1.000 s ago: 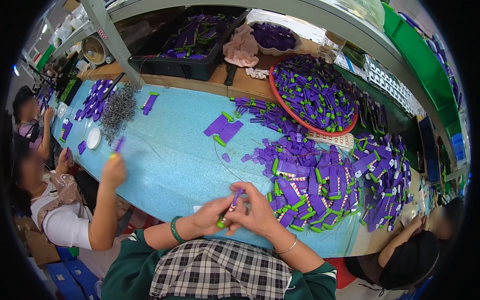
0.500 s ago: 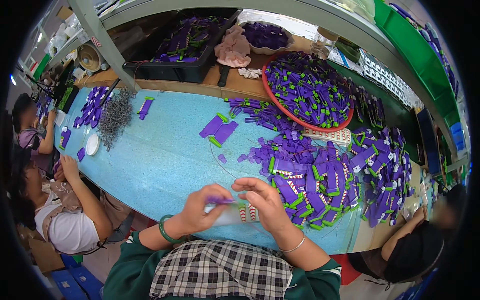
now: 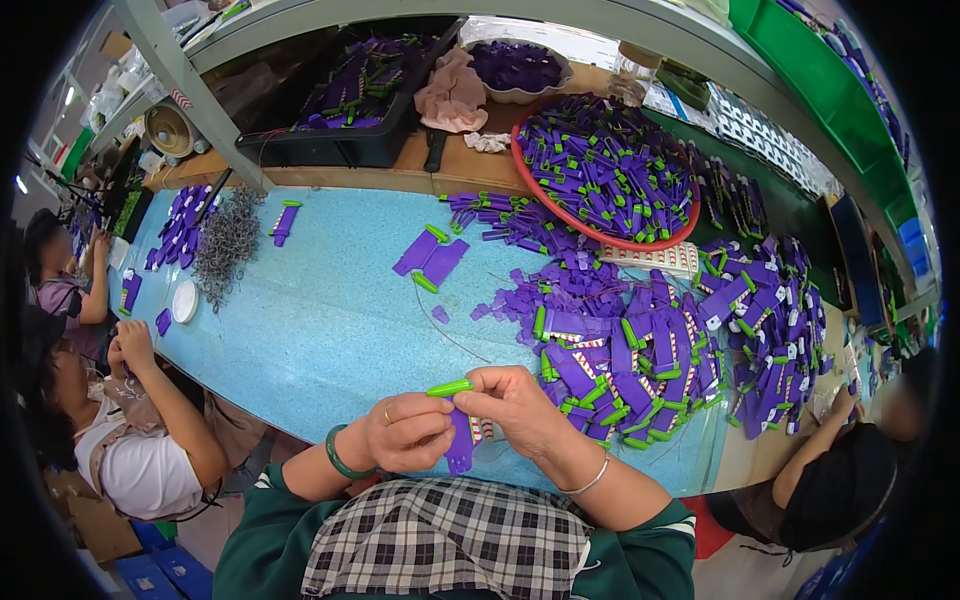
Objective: The person assembles small purple and green plastic components at a workbench. They repeatedly pick up a purple piece, attach a green piece, and place the assembled unit on the table. The person also handles a white cylindrical object and a small white container during the process.
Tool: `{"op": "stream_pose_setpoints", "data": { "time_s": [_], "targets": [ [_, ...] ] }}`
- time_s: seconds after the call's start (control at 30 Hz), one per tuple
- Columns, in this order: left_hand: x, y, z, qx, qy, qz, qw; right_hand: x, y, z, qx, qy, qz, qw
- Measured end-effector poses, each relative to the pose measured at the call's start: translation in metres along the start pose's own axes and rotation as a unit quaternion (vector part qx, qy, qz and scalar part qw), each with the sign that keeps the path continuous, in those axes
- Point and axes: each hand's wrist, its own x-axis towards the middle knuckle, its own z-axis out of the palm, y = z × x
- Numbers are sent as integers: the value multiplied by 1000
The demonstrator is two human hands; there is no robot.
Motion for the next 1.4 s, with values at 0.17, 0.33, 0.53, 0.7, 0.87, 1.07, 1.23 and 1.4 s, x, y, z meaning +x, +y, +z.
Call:
{"op": "stream_pose_setpoints", "data": {
  "time_s": [0.17, 0.33, 0.53, 0.7, 0.87, 1.07, 1.23, 1.4],
  "targets": [
    [-1, 2, -6, 21, -13, 9, 1000, -6, 12, 6, 19, 0, 65, 998],
    [-2, 2, -5, 22, -33, -28, 999, -30, 14, -7, -56, -87, 83, 991],
    [-2, -4, 7, -86, 10, -242, 966, -30, 5, -21, -254, 43, -177, 950],
    [28, -33, 24, -235, -111, -362, 895, -20, 13, -35, -406, 173, -245, 863],
    [25, -142, 50, -18, -148, -379, 913, -6, 19, -40, -58, 213, -230, 948],
    [14, -197, 72, 233, -244, -373, 864, -9, 35, -44, -165, 144, -207, 954],
    [4, -174, 61, 237, -218, -309, 895, -13, 17, -43, -153, 114, -238, 952],
    [24, -96, 27, 85, -230, -317, 916, -12, 9, -41, -120, 95, -256, 955]
  ]
}}
